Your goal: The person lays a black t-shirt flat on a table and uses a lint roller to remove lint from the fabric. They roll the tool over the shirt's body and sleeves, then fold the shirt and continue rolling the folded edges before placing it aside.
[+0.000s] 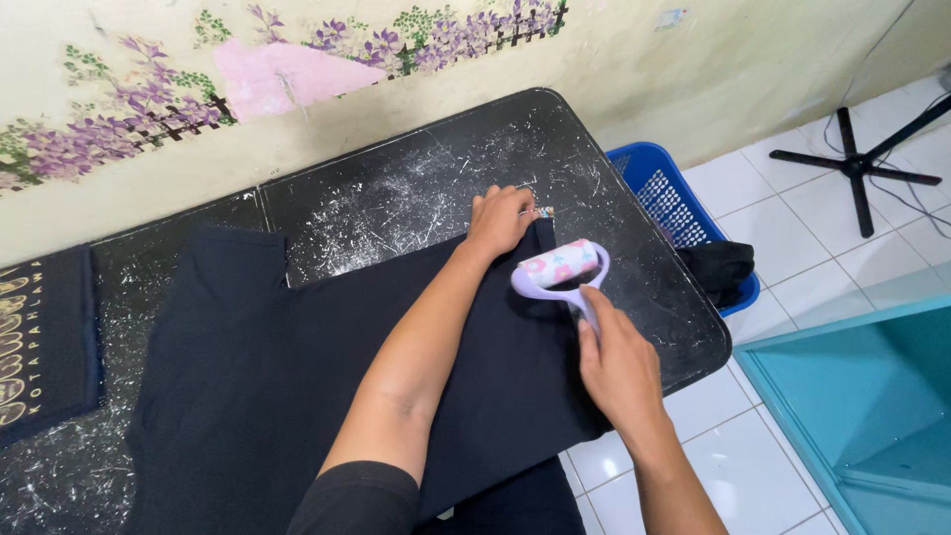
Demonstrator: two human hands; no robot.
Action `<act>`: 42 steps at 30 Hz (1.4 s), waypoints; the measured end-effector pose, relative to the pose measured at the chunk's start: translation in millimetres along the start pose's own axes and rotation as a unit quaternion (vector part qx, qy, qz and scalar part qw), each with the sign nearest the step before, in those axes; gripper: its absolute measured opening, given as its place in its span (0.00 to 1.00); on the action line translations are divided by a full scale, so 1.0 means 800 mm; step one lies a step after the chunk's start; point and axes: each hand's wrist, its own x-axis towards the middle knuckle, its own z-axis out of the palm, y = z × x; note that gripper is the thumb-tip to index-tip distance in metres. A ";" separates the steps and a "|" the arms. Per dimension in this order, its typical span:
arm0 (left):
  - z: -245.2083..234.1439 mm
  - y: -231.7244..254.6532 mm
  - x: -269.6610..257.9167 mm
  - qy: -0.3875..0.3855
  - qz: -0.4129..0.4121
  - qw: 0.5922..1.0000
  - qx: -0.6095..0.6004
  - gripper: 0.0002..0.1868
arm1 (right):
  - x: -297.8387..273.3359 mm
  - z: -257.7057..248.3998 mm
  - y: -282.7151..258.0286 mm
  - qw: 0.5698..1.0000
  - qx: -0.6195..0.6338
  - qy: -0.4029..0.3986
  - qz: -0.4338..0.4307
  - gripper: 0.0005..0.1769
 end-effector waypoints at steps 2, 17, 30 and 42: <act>-0.001 -0.013 0.001 -0.001 0.010 0.999 -0.050 0.08 | 0.003 0.017 -0.012 0.998 -0.035 -0.040 0.013 0.22; -0.074 -0.015 -0.120 0.146 -0.008 0.982 -0.121 0.13 | 0.131 0.128 0.024 1.000 -0.009 0.002 0.028 0.33; -0.037 0.081 -0.119 -0.108 0.252 0.961 0.035 0.24 | -0.040 0.027 0.082 0.978 0.028 -0.020 0.207 0.20; -0.050 0.084 -0.099 -0.174 0.274 0.938 0.118 0.12 | -0.093 0.029 0.052 0.973 -0.034 -0.087 0.209 0.19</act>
